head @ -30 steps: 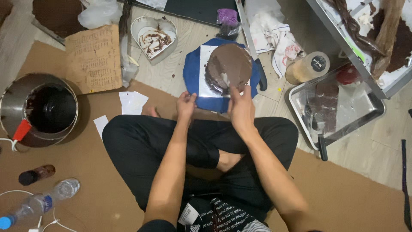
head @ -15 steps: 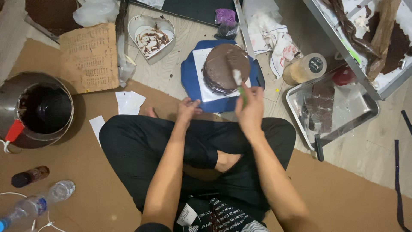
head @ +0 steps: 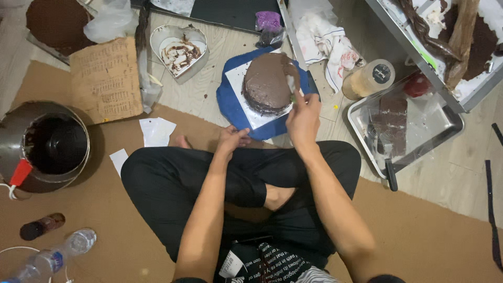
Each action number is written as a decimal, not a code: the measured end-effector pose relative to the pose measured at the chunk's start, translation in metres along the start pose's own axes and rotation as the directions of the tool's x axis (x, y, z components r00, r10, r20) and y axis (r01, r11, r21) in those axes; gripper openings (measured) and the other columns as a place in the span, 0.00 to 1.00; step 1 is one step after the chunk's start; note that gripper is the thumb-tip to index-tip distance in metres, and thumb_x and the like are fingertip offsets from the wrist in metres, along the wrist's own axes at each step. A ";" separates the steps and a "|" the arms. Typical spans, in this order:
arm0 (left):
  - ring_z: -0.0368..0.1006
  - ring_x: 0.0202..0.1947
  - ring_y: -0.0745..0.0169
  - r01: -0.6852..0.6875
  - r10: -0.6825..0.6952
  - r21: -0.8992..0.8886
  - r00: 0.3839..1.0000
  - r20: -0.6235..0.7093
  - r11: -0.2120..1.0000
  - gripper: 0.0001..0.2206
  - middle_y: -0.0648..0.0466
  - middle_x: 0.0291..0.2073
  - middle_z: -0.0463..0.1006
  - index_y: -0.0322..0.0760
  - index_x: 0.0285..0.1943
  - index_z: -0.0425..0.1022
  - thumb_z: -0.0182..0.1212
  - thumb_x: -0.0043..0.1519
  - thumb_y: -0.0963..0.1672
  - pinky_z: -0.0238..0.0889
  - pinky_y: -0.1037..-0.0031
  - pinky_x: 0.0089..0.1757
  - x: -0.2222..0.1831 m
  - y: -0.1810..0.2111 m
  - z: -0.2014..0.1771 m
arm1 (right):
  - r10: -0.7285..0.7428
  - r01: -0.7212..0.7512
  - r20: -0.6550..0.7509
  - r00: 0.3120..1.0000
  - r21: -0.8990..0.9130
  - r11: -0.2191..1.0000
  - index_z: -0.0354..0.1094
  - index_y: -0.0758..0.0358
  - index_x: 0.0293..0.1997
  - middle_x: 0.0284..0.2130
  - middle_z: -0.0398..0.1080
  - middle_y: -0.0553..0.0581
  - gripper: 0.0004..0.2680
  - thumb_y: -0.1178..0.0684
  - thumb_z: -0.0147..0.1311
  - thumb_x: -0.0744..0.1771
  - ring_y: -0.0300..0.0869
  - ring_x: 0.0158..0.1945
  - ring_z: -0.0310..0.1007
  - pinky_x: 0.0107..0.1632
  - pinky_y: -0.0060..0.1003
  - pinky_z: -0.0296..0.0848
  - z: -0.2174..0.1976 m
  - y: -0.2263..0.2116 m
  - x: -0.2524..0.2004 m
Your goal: The person applies chocolate icing to a round cake using a spatula and a small tool while the cake sits on a turntable. The person periodically dips a tool into a bowl of icing and spreads it across the top and sides of the cake.
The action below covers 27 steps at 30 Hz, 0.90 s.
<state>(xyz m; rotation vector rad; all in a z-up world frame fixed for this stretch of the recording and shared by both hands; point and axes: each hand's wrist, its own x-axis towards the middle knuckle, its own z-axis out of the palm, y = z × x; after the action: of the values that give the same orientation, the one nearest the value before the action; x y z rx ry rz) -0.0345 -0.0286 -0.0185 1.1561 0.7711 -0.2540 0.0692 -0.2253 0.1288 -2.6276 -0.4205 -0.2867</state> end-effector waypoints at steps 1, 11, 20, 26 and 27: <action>0.84 0.37 0.44 0.001 -0.001 -0.001 1.000 0.000 1.000 0.26 0.33 0.40 0.82 0.24 0.61 0.68 0.72 0.61 0.47 0.78 0.65 0.38 -0.004 0.004 0.001 | 0.000 0.000 0.001 1.000 -0.001 1.000 0.72 0.60 0.59 0.43 0.61 0.61 0.16 0.62 0.54 0.65 0.59 0.45 0.68 0.40 0.55 0.78 -0.005 0.003 -0.003; 0.83 0.26 0.54 -0.085 0.075 -0.078 0.990 -0.122 0.993 0.21 0.45 0.33 0.80 0.29 0.56 0.70 0.71 0.60 0.45 0.77 0.72 0.30 0.030 -0.024 -0.011 | -0.043 0.044 -0.007 0.999 0.222 0.974 0.71 0.63 0.63 0.45 0.63 0.63 0.15 0.63 0.51 0.68 0.59 0.47 0.71 0.49 0.49 0.74 -0.024 0.005 -0.054; 0.82 0.24 0.54 -0.108 0.099 -0.044 0.979 -0.179 0.993 0.20 0.45 0.29 0.79 0.29 0.55 0.74 0.72 0.58 0.45 0.77 0.68 0.30 0.029 -0.024 -0.008 | -0.115 0.114 0.031 0.993 0.029 0.993 0.71 0.57 0.64 0.46 0.63 0.61 0.17 0.61 0.53 0.67 0.55 0.44 0.71 0.47 0.49 0.74 -0.019 0.026 -0.050; 0.83 0.26 0.54 -0.097 0.090 -0.031 0.983 -0.162 0.995 0.22 0.43 0.32 0.80 0.27 0.57 0.72 0.71 0.59 0.45 0.77 0.69 0.32 0.025 -0.017 -0.008 | -0.101 0.101 -0.037 0.994 0.000 0.995 0.74 0.59 0.61 0.44 0.64 0.62 0.16 0.62 0.56 0.66 0.57 0.42 0.72 0.44 0.49 0.74 -0.028 0.054 -0.019; 0.84 0.28 0.52 -0.088 0.087 -0.004 0.985 -0.148 0.996 0.23 0.40 0.34 0.81 0.28 0.59 0.71 0.71 0.60 0.46 0.77 0.68 0.34 0.029 -0.021 -0.010 | -0.068 0.069 -0.048 0.997 0.015 0.998 0.75 0.59 0.61 0.44 0.65 0.62 0.16 0.63 0.56 0.66 0.58 0.40 0.73 0.42 0.49 0.75 -0.030 0.055 -0.015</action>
<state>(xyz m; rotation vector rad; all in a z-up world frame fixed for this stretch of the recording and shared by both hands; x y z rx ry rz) -0.0291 -0.0223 -0.0546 1.2058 0.8485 -0.0911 0.0701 -0.2901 0.1284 -2.5887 -0.4959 -0.3653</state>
